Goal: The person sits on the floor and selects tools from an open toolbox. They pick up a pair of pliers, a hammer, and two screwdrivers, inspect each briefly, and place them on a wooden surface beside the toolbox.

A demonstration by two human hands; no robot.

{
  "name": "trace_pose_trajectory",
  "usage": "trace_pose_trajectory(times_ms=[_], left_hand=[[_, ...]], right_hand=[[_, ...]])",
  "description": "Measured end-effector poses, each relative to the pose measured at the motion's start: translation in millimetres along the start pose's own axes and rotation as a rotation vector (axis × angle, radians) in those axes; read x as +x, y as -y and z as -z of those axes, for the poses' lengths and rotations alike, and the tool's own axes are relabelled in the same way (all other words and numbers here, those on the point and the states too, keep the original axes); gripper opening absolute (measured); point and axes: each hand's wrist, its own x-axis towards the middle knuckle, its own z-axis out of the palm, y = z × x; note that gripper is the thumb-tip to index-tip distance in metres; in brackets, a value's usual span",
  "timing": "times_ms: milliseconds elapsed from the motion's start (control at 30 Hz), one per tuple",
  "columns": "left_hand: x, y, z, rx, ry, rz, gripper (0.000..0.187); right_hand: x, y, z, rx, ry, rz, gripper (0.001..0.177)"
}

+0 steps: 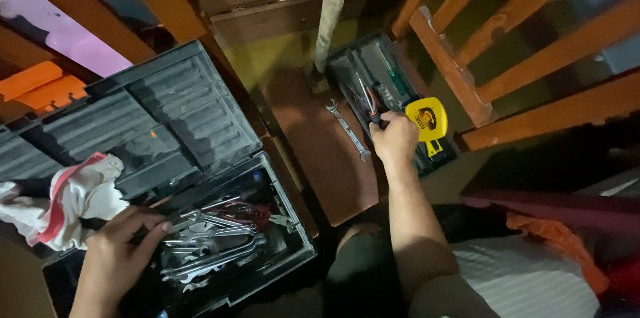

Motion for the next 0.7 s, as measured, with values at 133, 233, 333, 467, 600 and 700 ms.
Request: trace_pose_trajectory(times_ms=[133,233,333,467,600,700], left_hand=[[0,2,-1,-0.005,0.001,0.03,0.015],[-1,1,-1,0.01,-0.008,0.033,0.015],[-1,1,-1,0.003,-0.013,0.0,0.015],[0,1,-1,-0.005,-0.006,-0.017,0.015],[0,-1,-1,-0.008,-0.02,-0.024,0.013],[0,-1,0,-0.007,-0.018,-0.019,0.012]], right_hand=[[-2,8,5,0.0,0.034,-0.046,0.03],[-6,20,14,-0.018,0.076,-0.101,0.03],[-5,19,13,-0.02,0.069,-0.073,0.027],[-5,13,8,-0.043,0.037,-0.021,0.026],[-6,16,12,-0.047,0.063,-0.034,0.025],[-8,24,19,-0.045,0.067,-0.055,0.028]])
